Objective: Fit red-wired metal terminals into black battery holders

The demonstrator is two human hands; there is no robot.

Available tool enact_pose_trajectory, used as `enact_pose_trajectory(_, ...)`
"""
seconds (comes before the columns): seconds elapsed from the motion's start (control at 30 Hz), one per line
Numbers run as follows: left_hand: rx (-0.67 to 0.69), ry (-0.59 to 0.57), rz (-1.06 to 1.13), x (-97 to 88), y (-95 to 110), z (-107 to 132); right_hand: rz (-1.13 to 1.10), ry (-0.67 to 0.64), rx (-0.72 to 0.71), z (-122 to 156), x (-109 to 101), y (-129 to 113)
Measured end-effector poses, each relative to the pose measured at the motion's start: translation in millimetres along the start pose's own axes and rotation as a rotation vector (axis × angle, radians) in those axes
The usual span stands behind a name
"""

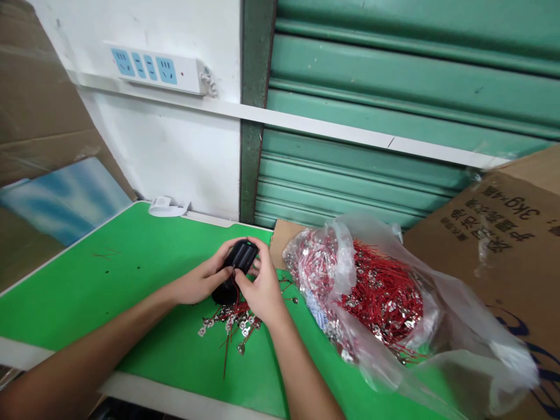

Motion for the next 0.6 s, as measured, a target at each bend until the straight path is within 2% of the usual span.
enact_pose_trajectory(0.6, 0.009, 0.020, -0.088, 4.6, 4.4, 1.7, 0.016, 0.099, 0.012, 2.8, 6.1, 3.3)
Point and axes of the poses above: each hand's wrist, its own z-axis away from the middle knuckle, its own x-axis out of the palm, y = z × x, the point moved 4 cm from there along -z, towards the middle knuckle
